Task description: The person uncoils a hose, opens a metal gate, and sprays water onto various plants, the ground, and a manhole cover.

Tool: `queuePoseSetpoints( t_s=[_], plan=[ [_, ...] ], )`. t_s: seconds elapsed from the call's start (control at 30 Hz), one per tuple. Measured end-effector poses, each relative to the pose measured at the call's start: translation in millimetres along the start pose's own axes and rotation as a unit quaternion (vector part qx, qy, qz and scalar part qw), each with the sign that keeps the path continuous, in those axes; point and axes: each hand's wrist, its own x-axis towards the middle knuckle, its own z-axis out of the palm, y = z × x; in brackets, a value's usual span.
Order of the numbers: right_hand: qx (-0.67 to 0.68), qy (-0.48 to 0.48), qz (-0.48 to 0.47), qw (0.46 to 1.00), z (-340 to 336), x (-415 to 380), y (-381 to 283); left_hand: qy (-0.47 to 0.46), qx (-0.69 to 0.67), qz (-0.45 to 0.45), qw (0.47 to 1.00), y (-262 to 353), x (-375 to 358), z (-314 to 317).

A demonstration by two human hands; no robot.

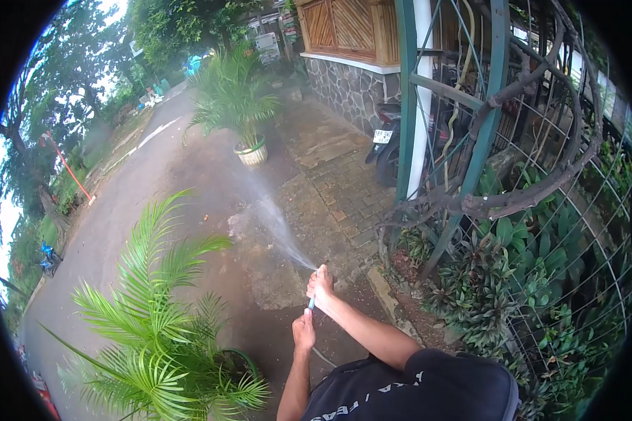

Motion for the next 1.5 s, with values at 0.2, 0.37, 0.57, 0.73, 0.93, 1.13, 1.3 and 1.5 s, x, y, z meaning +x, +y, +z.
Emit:
queuePoseSetpoints(
  t_s=[0.2,0.37,0.57,0.73,0.93,1.13,1.3,1.5],
  plan=[
    [-0.014,0.016,0.0,1.0,-1,-2,0,-0.003,0.004,0.0,1.0,0,-3,0],
    [-0.023,0.025,0.003,0.999,1,-2,6,0.001,0.014,-0.012,1.0,-10,-4,-4],
    [-0.021,0.028,0.022,0.999,5,-5,19,0.007,-0.017,-0.032,0.999,-22,-12,-13],
    [-0.001,0.0,0.002,1.0,11,-18,31,0.012,-0.024,-0.007,1.0,-28,-16,-26],
    [-0.003,-0.026,-0.021,0.999,30,-41,30,0.023,-0.035,0.028,0.999,-18,-17,-42],
    [-0.012,0.018,-0.036,0.999,24,-42,55,-0.022,-0.052,0.011,0.998,-22,-32,-57],
    [-0.017,0.113,0.022,0.993,-9,-41,96,-0.052,0.006,-0.06,0.997,-67,-62,-69],
    [-0.039,0.1,0.014,0.994,-23,-56,125,-0.06,-0.017,-0.071,0.995,-77,-88,-80]
  ],
)
